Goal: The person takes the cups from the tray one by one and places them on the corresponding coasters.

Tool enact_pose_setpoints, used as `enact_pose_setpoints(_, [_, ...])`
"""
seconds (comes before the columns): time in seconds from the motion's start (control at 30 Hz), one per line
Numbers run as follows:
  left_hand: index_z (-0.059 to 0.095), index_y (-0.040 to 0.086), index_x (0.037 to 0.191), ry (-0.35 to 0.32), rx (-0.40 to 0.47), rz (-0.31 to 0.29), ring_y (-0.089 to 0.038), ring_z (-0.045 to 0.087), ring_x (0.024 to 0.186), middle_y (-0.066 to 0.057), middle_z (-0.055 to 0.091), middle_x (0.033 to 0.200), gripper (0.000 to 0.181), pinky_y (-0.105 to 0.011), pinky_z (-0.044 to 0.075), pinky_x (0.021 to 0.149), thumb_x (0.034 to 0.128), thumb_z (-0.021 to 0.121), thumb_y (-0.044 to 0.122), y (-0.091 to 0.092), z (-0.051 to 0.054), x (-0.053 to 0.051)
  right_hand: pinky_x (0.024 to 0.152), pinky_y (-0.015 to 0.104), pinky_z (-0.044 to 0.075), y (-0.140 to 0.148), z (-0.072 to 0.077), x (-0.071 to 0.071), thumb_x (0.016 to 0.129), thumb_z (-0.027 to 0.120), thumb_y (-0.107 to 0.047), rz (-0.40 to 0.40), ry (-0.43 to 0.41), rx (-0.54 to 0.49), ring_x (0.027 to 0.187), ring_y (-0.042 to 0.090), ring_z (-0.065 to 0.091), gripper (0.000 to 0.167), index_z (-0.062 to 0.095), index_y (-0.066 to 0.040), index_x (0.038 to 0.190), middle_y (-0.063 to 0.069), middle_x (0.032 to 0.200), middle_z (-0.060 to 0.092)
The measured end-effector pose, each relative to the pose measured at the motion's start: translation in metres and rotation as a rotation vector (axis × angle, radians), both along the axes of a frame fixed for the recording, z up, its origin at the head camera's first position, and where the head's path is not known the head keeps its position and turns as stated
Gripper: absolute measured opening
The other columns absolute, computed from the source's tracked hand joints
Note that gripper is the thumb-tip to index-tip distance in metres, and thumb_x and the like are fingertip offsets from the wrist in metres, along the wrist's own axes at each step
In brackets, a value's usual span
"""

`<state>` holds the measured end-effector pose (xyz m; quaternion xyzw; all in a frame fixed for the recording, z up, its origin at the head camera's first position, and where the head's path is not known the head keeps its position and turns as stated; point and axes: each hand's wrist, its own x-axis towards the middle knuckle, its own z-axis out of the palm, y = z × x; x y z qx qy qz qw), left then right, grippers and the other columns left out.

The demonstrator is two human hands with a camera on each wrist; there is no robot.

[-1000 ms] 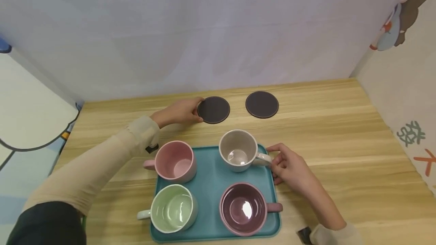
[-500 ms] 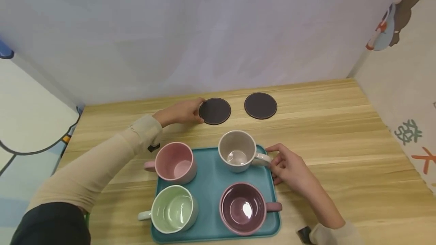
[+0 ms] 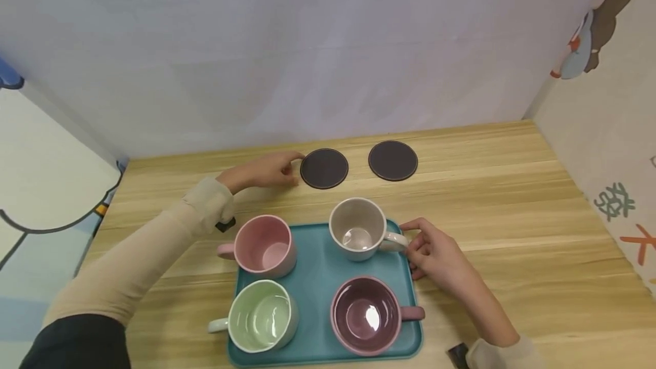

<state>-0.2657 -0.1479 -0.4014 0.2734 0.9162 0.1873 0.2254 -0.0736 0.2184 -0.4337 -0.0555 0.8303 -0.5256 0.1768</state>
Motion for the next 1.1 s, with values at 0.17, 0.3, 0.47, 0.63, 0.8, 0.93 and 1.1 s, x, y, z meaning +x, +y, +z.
enact_pose_setpoints(0.17, [0.031, -0.002, 0.161, -0.045, 0.089, 0.03, -0.03, 0.066, 0.109, -0.021, 0.07, 0.118, 0.068, -0.045, 0.055, 0.098, 0.1037, 0.062, 0.018, -0.017, 0.0, 0.009, 0.061, 0.032, 0.064, 0.001, 0.001, -0.001, 0.097, 0.059, 0.006, 0.0, 0.001, 0.012, 0.071, 0.012, 0.067, 0.047, 0.049, 0.002, 0.143, 0.015, 0.094, 0.057])
enact_pose_setpoints(0.3, [0.033, 0.0, 0.16, -0.038, 0.159, 0.081, -0.035, 0.065, 0.12, -0.024, 0.067, 0.128, 0.064, -0.05, 0.054, 0.103, 0.1053, 0.06, 0.017, -0.03, -0.001, 0.02, 0.061, 0.032, 0.064, 0.004, 0.002, -0.001, 0.097, 0.059, 0.006, 0.003, 0.007, 0.017, 0.072, 0.012, 0.066, 0.047, 0.049, 0.001, 0.143, 0.015, 0.095, 0.057])
enact_pose_setpoints(0.47, [0.043, 0.0, 0.156, 0.019, 0.209, 0.121, -0.036, 0.065, 0.119, -0.023, 0.067, 0.128, 0.055, -0.051, 0.054, 0.1, 0.1062, 0.059, 0.017, -0.041, 0.002, 0.03, 0.061, 0.032, 0.064, 0.008, 0.002, 0.001, 0.097, 0.06, 0.006, -0.011, 0.001, 0.016, 0.071, 0.012, 0.066, 0.048, 0.048, 0.002, 0.144, 0.014, 0.094, 0.055])
enact_pose_setpoints(0.63, [0.045, 0.004, 0.156, 0.049, 0.216, 0.191, -0.035, 0.064, 0.119, -0.019, 0.067, 0.129, 0.053, -0.051, 0.055, 0.098, 0.1078, 0.057, 0.021, -0.057, 0.007, 0.043, 0.061, 0.032, 0.064, 0.007, -0.001, 0.001, 0.097, 0.06, 0.006, -0.008, -0.006, 0.0, 0.072, 0.012, 0.066, 0.049, 0.047, 0.002, 0.145, 0.014, 0.094, 0.055])
enact_pose_setpoints(0.8, [0.045, 0.005, 0.156, 0.096, 0.216, 0.275, -0.037, 0.064, 0.119, -0.019, 0.066, 0.13, 0.051, -0.053, 0.056, 0.098, 0.1086, 0.055, 0.022, -0.072, 0.012, 0.066, 0.061, 0.032, 0.064, 0.005, -0.001, -0.002, 0.097, 0.06, 0.006, -0.012, -0.006, 0.005, 0.072, 0.013, 0.066, 0.048, 0.049, 0.001, 0.144, 0.015, 0.095, 0.055])
enact_pose_setpoints(0.93, [0.05, 0.004, 0.152, 0.176, 0.187, 0.33, -0.038, 0.067, 0.116, -0.02, 0.067, 0.13, 0.046, -0.056, 0.056, 0.097, 0.1088, 0.054, 0.02, -0.08, 0.016, 0.086, 0.061, 0.032, 0.064, 0.004, 0.0, -0.003, 0.097, 0.06, 0.006, -0.006, -0.009, 0.007, 0.073, 0.013, 0.065, 0.048, 0.049, 0.001, 0.143, 0.014, 0.095, 0.055])
enact_pose_setpoints(1.1, [0.053, 0.003, 0.149, 0.251, 0.19, 0.405, -0.04, 0.067, 0.114, -0.022, 0.067, 0.129, 0.043, -0.058, 0.055, 0.097, 0.108, 0.054, 0.017, -0.087, 0.023, 0.108, 0.062, 0.032, 0.064, 0.005, 0.001, -0.003, 0.097, 0.059, 0.006, -0.003, -0.009, 0.009, 0.073, 0.013, 0.066, 0.048, 0.048, 0.002, 0.144, 0.014, 0.095, 0.056])
